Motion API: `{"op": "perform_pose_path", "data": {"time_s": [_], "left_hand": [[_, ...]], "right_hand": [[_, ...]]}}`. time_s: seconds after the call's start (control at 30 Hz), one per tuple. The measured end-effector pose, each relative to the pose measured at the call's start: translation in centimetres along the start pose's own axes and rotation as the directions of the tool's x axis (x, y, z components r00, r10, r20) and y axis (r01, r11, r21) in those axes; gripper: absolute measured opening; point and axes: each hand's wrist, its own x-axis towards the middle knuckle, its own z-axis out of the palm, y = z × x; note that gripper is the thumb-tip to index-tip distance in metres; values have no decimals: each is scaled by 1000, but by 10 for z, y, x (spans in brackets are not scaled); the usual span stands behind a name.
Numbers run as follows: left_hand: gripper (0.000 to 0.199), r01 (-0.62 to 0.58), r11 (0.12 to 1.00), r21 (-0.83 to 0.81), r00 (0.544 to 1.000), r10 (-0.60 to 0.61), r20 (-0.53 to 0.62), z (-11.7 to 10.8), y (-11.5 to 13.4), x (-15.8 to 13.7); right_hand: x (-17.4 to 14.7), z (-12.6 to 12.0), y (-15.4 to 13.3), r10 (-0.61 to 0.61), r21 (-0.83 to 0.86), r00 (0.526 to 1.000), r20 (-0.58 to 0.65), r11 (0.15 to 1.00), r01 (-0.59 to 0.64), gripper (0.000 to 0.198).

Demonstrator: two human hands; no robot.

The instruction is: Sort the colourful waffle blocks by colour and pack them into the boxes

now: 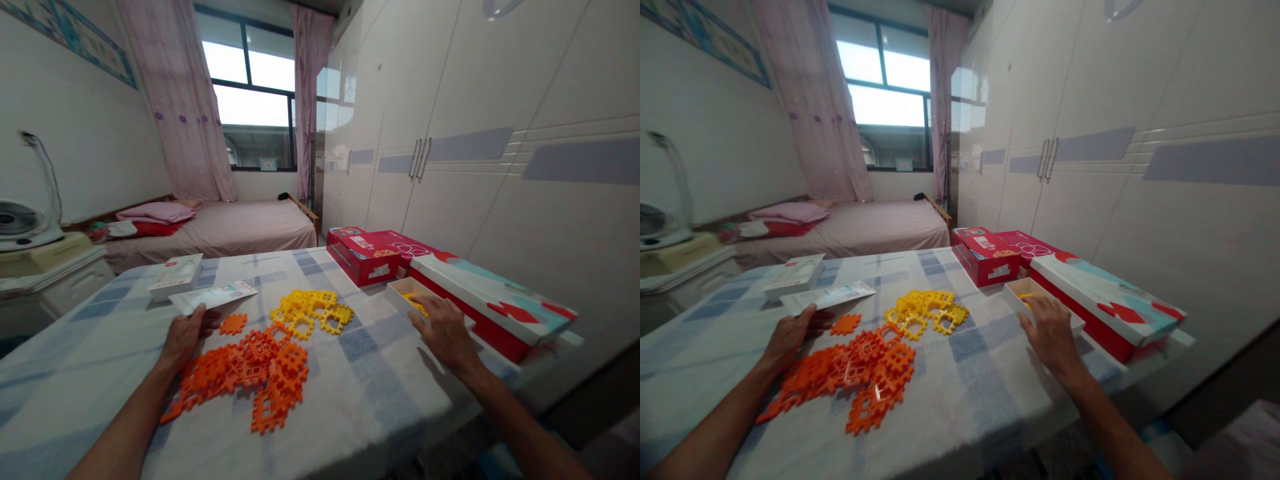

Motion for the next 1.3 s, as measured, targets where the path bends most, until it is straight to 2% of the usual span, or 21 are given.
{"op": "perform_pose_path", "data": {"time_s": [0.07, 0.17, 0.3, 0.4, 0.5, 0.6, 0.8, 0.9, 1.0, 1.07, 1.17, 1.27, 1.3], "left_hand": [[36, -9, 1000, 10, 1000, 9, 4, -1, -2, 1], [41, -8, 1000, 26, 1000, 8, 7, -2, -8, 5], [43, -3, 1000, 11, 1000, 3, 5, -1, -11, 8], [40, -15, 1000, -14, 1000, 15, 5, 0, -9, 6], [42, -25, 1000, -11, 1000, 25, 9, 2, -7, 4], [43, -25, 1000, -7, 1000, 26, 5, 2, -6, 3], [42, -16, 1000, -16, 1000, 16, -6, 4, -7, 4], [43, -8, 1000, -23, 1000, 8, -12, 4, -7, 5], [45, -2, 1000, -16, 1000, 2, -11, 3, -7, 4], [46, -12, 1000, -16, 1000, 12, -7, 4, -6, 3], [45, -34, 999, -28, 999, 34, -4, 4, -5, 2], [45, -41, 999, -25, 999, 41, -3, 4, -4, 1], [45, -41, 999, -23, 999, 41, 1, 4, -4, 2]], "right_hand": [[13, 6, -28, -51, 170, 998, 36, 984, 44, 38], [36, 28, -76, -169, 343, 969, 178, 934, 100, 51], [65, 75, -129, -241, 331, 889, 389, 937, 109, 71], [79, 108, -148, -239, 272, 850, 469, 955, 119, 79], [86, 130, -147, -192, 234, 846, 497, 969, 83, 63], [87, 138, -130, -116, 202, 866, 487, 979, 18, 42], [88, 130, -101, -48, 187, 879, 474, 981, -47, 40], [90, 129, -95, -33, 228, 888, 459, 970, -81, 39], [95, 126, -91, -15, 292, 895, 445, 948, -129, 27], [99, 121, -92, -9, 349, 900, 436, 923, -160, 26], [100, 114, -104, -55, 474, 896, 441, 862, -180, 35], [95, 118, -127, -191, 657, 866, 463, 730, -190, 32], [93, 122, -135, -234, 685, 858, 457, 709, -171, 29]]}}
